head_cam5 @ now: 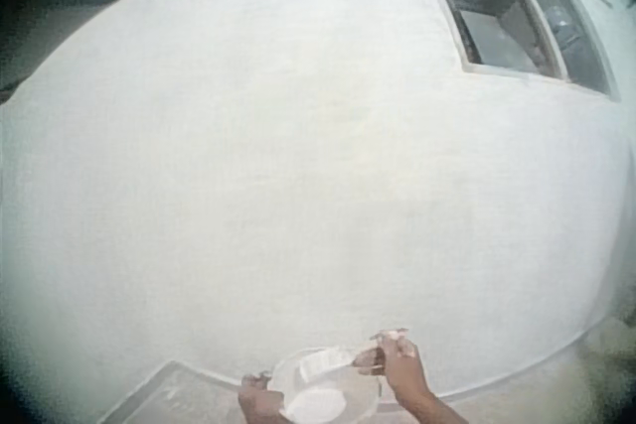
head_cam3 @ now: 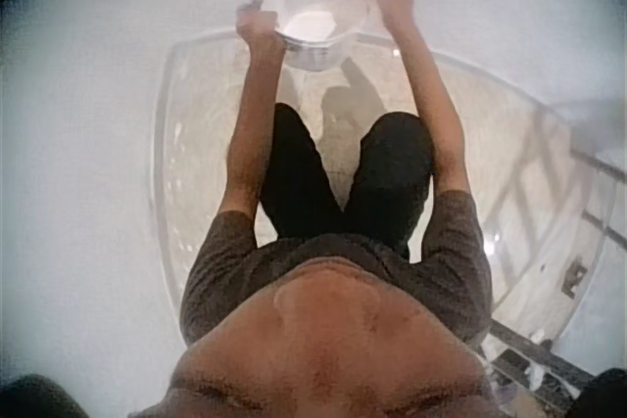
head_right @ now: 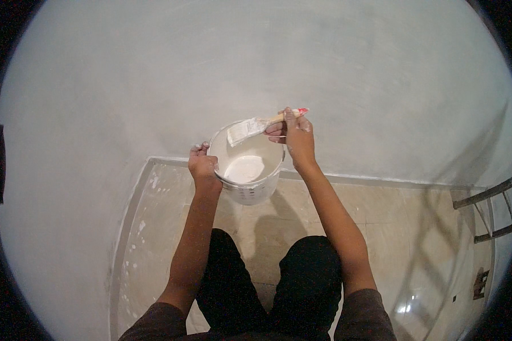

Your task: The person mixes plaster in a bucket and applies it to a wall corner using a brush.

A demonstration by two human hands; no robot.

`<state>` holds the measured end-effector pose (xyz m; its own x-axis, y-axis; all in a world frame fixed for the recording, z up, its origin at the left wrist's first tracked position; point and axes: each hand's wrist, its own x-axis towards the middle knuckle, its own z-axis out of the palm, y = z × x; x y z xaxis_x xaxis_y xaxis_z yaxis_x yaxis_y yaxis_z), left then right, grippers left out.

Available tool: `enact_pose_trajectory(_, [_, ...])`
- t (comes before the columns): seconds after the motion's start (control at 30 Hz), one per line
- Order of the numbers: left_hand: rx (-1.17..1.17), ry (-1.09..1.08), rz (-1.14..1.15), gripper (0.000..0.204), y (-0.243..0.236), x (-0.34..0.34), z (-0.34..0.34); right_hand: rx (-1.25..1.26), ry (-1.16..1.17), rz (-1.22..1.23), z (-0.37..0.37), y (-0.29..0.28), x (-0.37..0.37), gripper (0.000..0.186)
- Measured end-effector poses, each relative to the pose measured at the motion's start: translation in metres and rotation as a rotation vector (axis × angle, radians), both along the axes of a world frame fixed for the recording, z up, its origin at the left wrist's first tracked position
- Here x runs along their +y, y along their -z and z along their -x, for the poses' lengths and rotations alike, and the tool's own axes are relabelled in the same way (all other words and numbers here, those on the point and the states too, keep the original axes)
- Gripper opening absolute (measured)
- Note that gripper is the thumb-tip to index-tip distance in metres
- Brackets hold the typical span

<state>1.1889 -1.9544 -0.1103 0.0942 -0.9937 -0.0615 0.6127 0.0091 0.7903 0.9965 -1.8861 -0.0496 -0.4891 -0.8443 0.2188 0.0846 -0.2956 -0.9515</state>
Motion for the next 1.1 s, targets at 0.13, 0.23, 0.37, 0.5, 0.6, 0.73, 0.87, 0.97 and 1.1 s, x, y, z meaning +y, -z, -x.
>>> enact_pose_trajectory(0.13, [0.105, 0.027, -0.005, 0.051, -0.003, 0.003, -0.003, -0.166, -0.035, -0.026, 0.002, 0.001, 0.002, 0.034])
enact_pose_trajectory(0.23, [0.146, 0.047, -0.022, 0.042, -0.004, 0.002, 0.001, -0.318, -0.095, -0.018, 0.013, 0.007, -0.001, 0.036])
enact_pose_trajectory(0.37, [0.133, 0.064, -0.046, 0.026, 0.001, -0.003, 0.002, -0.537, -0.106, -0.019, 0.024, 0.016, -0.002, 0.036])
enact_pose_trajectory(0.5, [0.232, 0.142, -0.029, 0.045, 0.007, -0.007, 0.001, -0.610, -0.099, -0.006, 0.022, 0.011, 0.009, 0.036])
enact_pose_trajectory(0.6, [0.277, 0.171, -0.054, 0.044, 0.006, -0.008, 0.004, -0.622, -0.076, 0.009, 0.017, 0.004, 0.020, 0.040])
enact_pose_trajectory(0.73, [0.272, 0.225, -0.077, 0.042, 0.008, -0.011, 0.007, -0.534, -0.039, 0.011, 0.011, 0.002, 0.025, 0.046])
enact_pose_trajectory(0.87, [0.218, 0.245, -0.138, 0.040, 0.019, -0.018, 0.015, -0.477, 0.037, 0.031, 0.001, -0.001, 0.028, 0.041])
enact_pose_trajectory(0.97, [0.259, 0.294, -0.151, 0.039, 0.024, -0.022, 0.017, -0.480, 0.134, 0.085, -0.004, 0.009, 0.031, 0.034])
enact_pose_trajectory(1.1, [0.264, 0.341, -0.134, 0.040, 0.032, -0.031, 0.021, -0.492, 0.210, 0.096, -0.009, 0.029, 0.038, 0.029])
